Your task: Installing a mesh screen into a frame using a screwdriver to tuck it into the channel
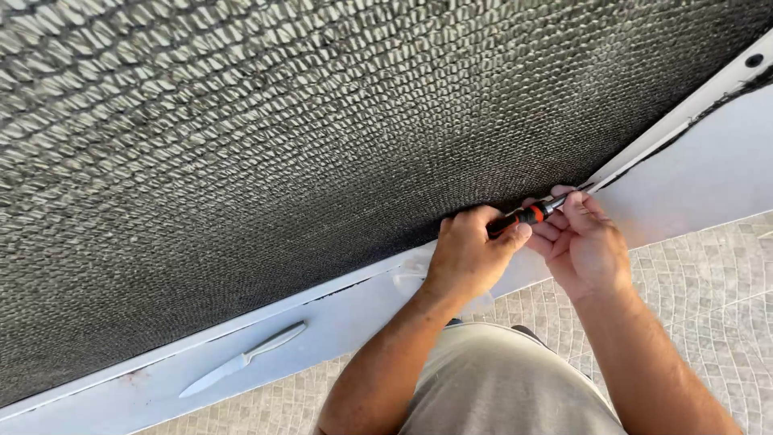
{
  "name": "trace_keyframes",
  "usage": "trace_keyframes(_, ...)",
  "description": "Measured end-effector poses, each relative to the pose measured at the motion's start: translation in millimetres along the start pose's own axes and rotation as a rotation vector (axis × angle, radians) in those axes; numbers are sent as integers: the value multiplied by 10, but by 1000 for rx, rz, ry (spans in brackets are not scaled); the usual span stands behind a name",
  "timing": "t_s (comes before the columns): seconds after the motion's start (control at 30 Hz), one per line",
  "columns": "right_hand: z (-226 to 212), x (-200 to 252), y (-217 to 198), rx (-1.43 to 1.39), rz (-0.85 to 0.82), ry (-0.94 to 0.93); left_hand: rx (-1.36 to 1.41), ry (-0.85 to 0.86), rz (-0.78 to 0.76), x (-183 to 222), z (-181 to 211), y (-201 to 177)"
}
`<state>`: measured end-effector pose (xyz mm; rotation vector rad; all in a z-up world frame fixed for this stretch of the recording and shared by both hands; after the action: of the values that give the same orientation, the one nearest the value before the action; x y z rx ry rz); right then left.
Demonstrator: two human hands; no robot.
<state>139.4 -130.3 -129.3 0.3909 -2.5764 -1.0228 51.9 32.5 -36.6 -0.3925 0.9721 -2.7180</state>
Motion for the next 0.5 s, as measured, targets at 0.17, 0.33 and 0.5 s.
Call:
trace_keyframes(0.17, -48, 5, 93, 21, 116, 32, 1, 44, 34, -167, -66, 186)
trace_keyframes(0.33, -50, -41, -31, -1, 139, -5, -66, 131, 74, -279, -90, 328)
trace_keyframes(0.5, -43, -50, -65, -15, 112, 0, -63, 133, 54, -298, -100, 331)
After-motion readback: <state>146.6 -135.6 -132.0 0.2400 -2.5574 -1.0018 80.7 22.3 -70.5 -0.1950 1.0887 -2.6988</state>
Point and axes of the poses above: each hand's wrist, its own x-axis away from the middle knuckle, its own y-axis out of the palm, z = x × y, the point moved 5 cm from there along -x, towards the middle knuckle, and after that the axes turned 6 degrees about -x, right-handed, at the moved point
